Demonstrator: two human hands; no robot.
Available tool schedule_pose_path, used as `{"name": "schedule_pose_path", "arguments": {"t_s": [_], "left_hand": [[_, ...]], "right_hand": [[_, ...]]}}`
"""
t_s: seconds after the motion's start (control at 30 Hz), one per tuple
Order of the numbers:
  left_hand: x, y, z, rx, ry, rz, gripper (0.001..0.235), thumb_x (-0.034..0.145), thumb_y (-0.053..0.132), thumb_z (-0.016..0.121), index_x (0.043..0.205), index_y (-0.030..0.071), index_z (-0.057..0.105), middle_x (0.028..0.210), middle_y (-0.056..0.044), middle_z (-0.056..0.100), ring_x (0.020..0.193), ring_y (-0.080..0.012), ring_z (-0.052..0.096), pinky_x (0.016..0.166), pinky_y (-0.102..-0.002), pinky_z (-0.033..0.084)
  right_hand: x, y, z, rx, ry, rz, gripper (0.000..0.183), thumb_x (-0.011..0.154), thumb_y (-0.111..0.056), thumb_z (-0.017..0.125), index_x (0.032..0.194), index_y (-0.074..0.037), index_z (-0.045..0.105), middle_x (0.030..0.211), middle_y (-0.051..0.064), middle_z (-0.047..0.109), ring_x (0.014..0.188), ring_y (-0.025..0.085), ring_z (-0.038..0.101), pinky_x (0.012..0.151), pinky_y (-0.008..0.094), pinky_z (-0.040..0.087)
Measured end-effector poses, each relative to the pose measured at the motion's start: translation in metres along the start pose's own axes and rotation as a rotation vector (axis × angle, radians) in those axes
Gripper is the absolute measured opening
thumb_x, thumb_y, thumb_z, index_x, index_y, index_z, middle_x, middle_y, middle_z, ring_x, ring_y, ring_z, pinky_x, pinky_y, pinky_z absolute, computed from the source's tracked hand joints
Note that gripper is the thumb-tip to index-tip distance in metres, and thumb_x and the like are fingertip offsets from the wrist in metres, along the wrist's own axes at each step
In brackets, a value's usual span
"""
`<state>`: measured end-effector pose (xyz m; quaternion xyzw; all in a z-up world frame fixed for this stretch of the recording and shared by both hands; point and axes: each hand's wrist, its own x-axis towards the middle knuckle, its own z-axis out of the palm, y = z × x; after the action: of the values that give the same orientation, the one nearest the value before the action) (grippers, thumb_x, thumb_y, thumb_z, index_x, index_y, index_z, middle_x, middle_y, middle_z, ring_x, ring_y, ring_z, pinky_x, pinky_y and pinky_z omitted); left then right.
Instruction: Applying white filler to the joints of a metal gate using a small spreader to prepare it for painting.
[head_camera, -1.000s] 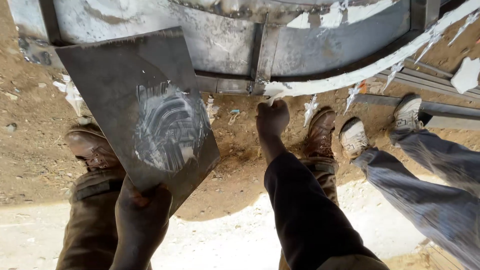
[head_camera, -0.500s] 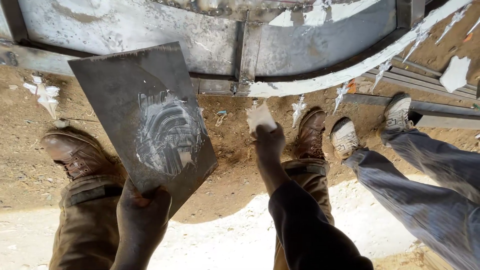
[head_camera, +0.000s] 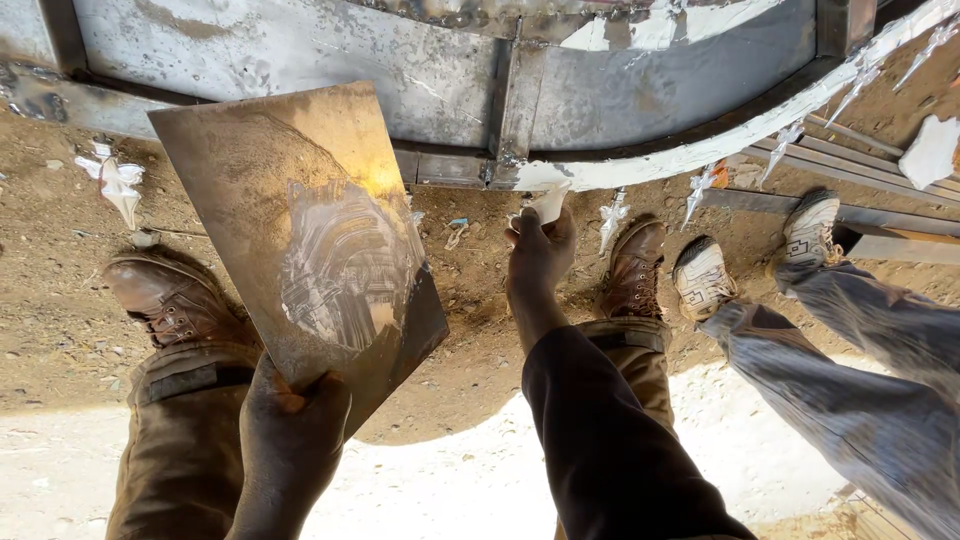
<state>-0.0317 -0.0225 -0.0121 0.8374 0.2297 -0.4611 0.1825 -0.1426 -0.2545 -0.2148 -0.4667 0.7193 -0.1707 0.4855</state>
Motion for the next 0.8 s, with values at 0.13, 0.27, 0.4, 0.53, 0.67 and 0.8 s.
{"name": "schedule_pose_path", "arguments": {"t_s": [0.13,0.27,0.4,0.53,0.67,0.8], "left_hand": [[0.0,0.0,-0.007,-0.001,-0.012,0.053,0.011,0.076,0.017,0.06,0.085,0.011,0.056,0.06,-0.008,0.055,0.057,-0.0237,0.045,0.06,-0.041,0.041],[0.001,-0.005,-0.009,-0.047,-0.009,0.089,0.016,0.077,0.017,0.061,0.092,0.012,0.062,0.069,-0.007,0.064,0.063,-0.0231,0.054,0.065,-0.039,0.046],[0.0,-0.002,-0.012,-0.022,-0.023,0.069,0.016,0.078,0.019,0.062,0.091,0.011,0.061,0.068,-0.008,0.062,0.062,-0.024,0.053,0.064,-0.041,0.045],[0.0,0.0,-0.009,-0.018,-0.029,0.049,0.018,0.078,0.021,0.062,0.093,0.013,0.063,0.07,-0.007,0.066,0.064,-0.0244,0.057,0.065,-0.04,0.047],[0.0,0.005,-0.008,0.01,-0.022,0.0,0.017,0.075,0.021,0.061,0.09,0.014,0.062,0.069,-0.007,0.066,0.064,-0.0251,0.059,0.066,-0.041,0.047],[0.001,0.006,-0.007,-0.003,-0.021,-0.018,0.015,0.075,0.021,0.058,0.088,0.014,0.061,0.066,-0.007,0.063,0.061,-0.0259,0.056,0.064,-0.041,0.046]], "right_hand": [[-0.001,0.01,0.009,0.006,-0.058,-0.034,0.035,0.086,-0.013,0.076,0.115,-0.003,0.06,0.07,-0.002,0.051,0.066,0.009,0.059,0.063,0.034,0.068],[-0.01,0.005,0.036,-0.02,-0.003,0.047,0.053,0.084,-0.013,0.08,0.127,-0.003,0.049,0.084,0.004,0.052,0.066,0.014,0.06,0.059,0.035,0.067],[-0.035,-0.003,0.052,-0.103,-0.061,0.088,0.049,0.084,-0.014,0.078,0.12,0.0,0.047,0.082,0.006,0.051,0.066,0.015,0.061,0.054,0.034,0.065],[-0.069,-0.035,0.026,-0.18,-0.209,0.159,0.042,0.078,-0.006,0.063,0.117,0.0,0.05,0.099,0.019,0.071,0.069,0.021,0.068,0.054,0.034,0.063],[-0.047,-0.039,-0.019,-0.353,-0.13,0.093,0.046,0.084,0.003,0.061,0.129,-0.007,0.061,0.101,0.011,0.074,0.068,0.013,0.064,0.042,0.019,0.051],[0.025,-0.012,-0.067,-0.864,-0.026,-0.58,0.032,0.085,-0.02,0.056,0.108,-0.006,0.073,0.092,0.011,0.068,0.08,0.027,0.066,0.051,0.038,0.05]]}}
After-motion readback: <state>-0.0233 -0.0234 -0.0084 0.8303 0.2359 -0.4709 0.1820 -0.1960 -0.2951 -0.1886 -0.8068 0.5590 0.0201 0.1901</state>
